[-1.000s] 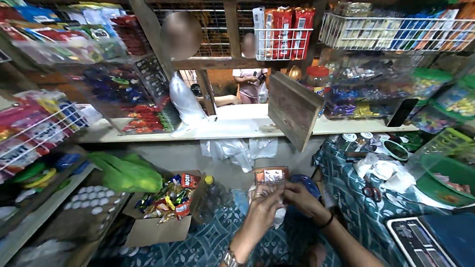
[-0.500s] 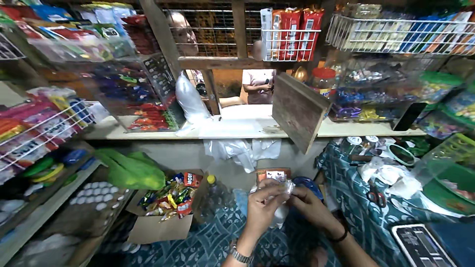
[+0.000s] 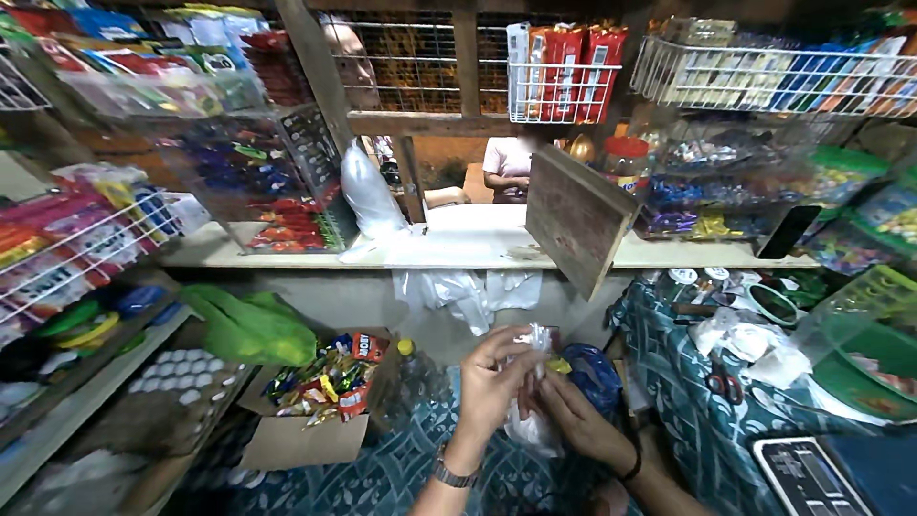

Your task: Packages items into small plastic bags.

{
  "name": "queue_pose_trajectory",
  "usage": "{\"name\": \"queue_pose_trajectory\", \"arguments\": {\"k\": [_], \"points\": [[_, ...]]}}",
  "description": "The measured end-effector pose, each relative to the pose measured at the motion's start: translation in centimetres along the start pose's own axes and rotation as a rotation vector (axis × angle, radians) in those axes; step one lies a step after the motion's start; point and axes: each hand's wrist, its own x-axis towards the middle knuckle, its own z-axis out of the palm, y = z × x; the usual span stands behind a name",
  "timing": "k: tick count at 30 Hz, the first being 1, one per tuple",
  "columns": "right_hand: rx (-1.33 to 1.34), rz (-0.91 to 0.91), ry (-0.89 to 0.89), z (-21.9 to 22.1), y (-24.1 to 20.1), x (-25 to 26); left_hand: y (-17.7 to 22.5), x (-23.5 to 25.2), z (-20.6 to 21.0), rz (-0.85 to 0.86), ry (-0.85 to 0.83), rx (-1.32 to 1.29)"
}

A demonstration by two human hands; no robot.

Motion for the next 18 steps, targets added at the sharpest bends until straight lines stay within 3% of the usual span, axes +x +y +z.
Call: {"name": "queue_pose_trajectory", "arguments": {"k": [3,7,9,13,18], "points": [[0.118,0.094,0.009,-0.2,-1.1,1.0,-0.3,1.3,-0.4,-0.085,-0.034,-0.009],[0.442,0.240,0.203,-1.0,-2.2,2.5,-3.0,0.5,-3.0,-0.330,-0.515,-0.104],[0.549,0.276,0.297,-1.8,-2.0,3.1,-3.7,-1.2,-3.2,-0.368,-0.615,-0.152],[0.501,0.319,0.383,-3.2,-2.0,3.5,-2.7,-3.3,-1.4,-0.462,-0.559,-0.049],[0.451,0.327,0.387,-4.3,-2.0,3.3,-1.5,-4.3,-0.6,-0.664,-0.459,-0.206]]}}
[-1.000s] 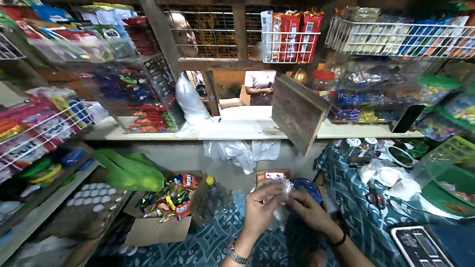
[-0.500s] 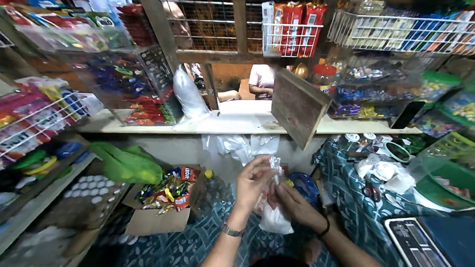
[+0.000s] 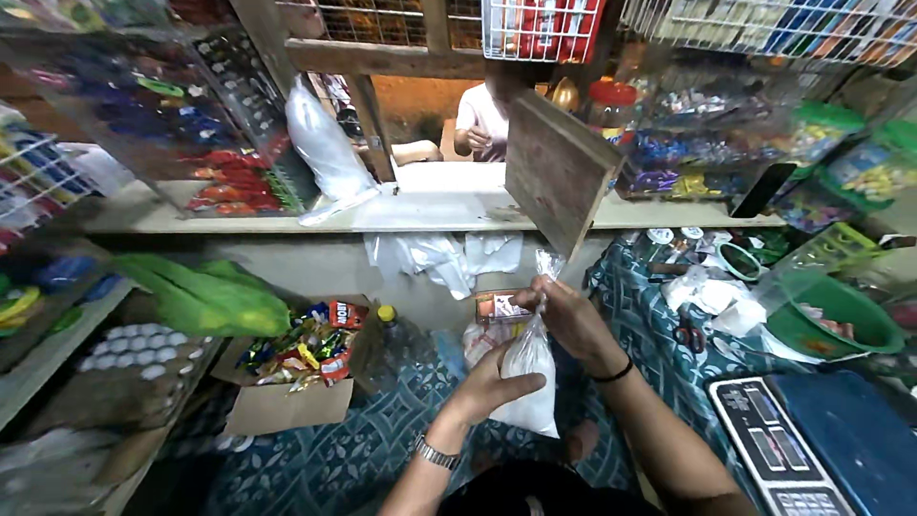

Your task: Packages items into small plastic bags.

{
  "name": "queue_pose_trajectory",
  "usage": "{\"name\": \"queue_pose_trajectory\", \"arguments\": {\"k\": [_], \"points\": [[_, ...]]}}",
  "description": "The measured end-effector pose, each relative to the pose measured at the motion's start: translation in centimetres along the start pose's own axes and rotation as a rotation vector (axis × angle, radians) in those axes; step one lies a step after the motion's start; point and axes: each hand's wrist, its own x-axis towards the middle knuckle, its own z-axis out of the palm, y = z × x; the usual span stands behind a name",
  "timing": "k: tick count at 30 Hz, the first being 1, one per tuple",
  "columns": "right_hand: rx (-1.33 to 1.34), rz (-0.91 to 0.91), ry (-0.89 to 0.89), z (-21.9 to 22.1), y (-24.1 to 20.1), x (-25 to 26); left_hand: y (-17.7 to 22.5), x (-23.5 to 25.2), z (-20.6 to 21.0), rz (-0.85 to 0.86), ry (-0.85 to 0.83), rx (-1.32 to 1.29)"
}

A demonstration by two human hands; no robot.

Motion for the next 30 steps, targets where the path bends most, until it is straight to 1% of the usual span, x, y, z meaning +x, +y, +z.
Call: {"name": "queue_pose_trajectory", "arguments": {"k": [3,7,9,11,12,13,15,16,20,23,25,28,30], "points": [[0.007,0.017,-0.007,-0.1,0.0,-0.1,-0.2,-0.1,0.0,-0.006,-0.040,-0.031],[-0.007,0.025,-0.004,-0.4,0.2,-0.2,-0.7,-0.3,0.1,-0.018,-0.047,-0.045],[-0.106,-0.006,-0.055,-0.7,0.0,-0.6,-1.2,-0.2,-0.3,0.061,-0.118,-0.004],[-0.272,-0.069,-0.156,-0.9,-1.0,-1.3,-1.3,0.3,-1.2,0.186,-0.230,0.102],[-0.384,-0.116,-0.210,-0.8,-1.5,-1.8,-1.0,0.6,-1.3,0.252,-0.238,0.147],[-0.494,-0.171,-0.244,-0.5,-2.0,-2.4,-0.4,0.7,-1.1,0.310,-0.203,0.181],[-0.659,-0.271,-0.298,-0.1,-2.6,-3.5,0.9,0.8,-0.1,0.397,-0.027,0.274],[-0.708,-0.311,-0.309,0.0,-2.6,-3.8,1.5,1.0,0.5,0.413,0.056,0.342],[-0.688,-0.325,-0.247,-0.3,-2.9,-4.2,1.6,1.9,1.6,0.488,0.131,0.454],[-0.633,-0.321,-0.181,-0.8,-2.7,-4.3,1.1,2.6,1.8,0.528,0.139,0.479],[-0.602,-0.312,-0.151,-1.1,-2.6,-4.4,0.7,2.9,2.0,0.503,0.114,0.439],[-0.564,-0.281,-0.107,-1.4,-2.7,-4.8,0.3,3.0,2.2,0.415,0.076,0.371],[-0.547,-0.277,-0.052,-1.6,-2.9,-5.1,-0.6,3.0,2.2,0.383,0.000,0.346]]}}
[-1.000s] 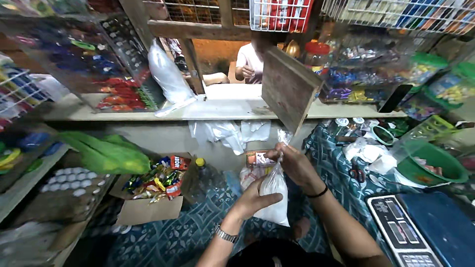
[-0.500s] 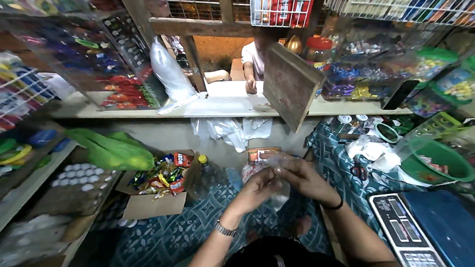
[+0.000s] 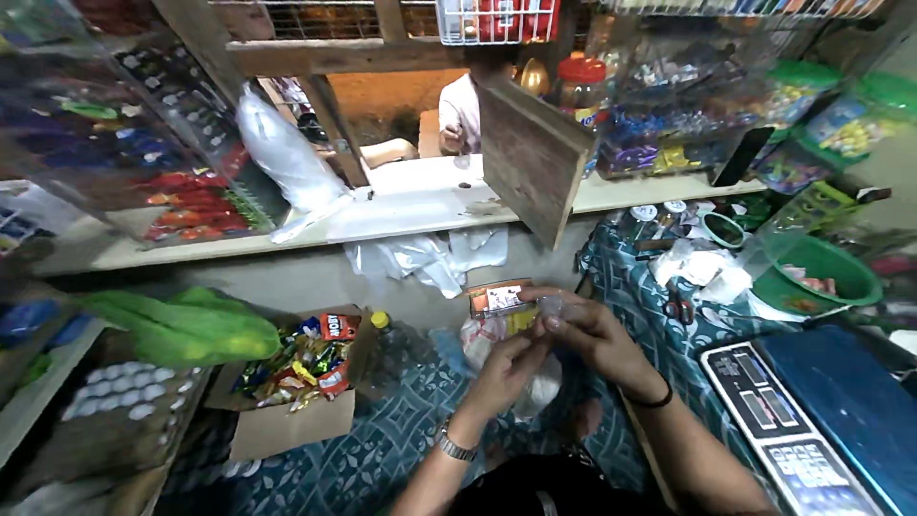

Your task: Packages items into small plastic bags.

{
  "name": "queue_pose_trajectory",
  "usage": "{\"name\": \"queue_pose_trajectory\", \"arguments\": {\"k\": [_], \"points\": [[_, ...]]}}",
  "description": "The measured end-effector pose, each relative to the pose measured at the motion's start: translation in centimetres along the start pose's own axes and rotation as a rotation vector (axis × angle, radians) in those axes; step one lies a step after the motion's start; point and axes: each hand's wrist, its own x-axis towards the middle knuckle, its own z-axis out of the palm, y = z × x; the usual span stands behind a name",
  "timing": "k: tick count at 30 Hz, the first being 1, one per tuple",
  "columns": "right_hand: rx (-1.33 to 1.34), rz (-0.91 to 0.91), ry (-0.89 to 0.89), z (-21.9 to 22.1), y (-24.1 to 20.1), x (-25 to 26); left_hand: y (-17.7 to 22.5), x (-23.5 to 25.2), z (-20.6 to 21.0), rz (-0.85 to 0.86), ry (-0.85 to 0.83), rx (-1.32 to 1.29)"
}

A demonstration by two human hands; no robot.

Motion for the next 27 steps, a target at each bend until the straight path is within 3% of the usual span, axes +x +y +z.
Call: {"name": "queue_pose_trajectory", "arguments": {"k": [3,7,11,14,18,21,27], "points": [[-0.071,0.085,0.188,-1.4,-0.5,-0.3,-1.6,-0.4,1.0,-0.139,-0.183,0.018],[-0.107,0.366,0.385,-4.6,3.0,-1.1,-3.4,1.0,4.6,-0.434,-0.134,-0.097],[0.222,0.723,0.381,-8.4,8.5,-5.9,-4.8,4.5,7.2,-0.705,-0.046,-0.318],[0.282,0.742,0.318,-7.7,9.0,-9.5,-7.0,7.0,9.0,-0.676,-0.084,-0.326],[0.247,0.759,0.521,-7.7,10.9,-10.2,-9.4,10.1,12.3,-0.643,-0.172,-0.126],[0.146,0.814,0.661,-9.5,12.6,-10.5,-10.8,12.6,13.6,-0.628,-0.252,0.018],[0.110,0.867,0.705,-14.5,12.5,-11.8,-11.8,16.7,18.9,-0.591,-0.241,0.096]]}}
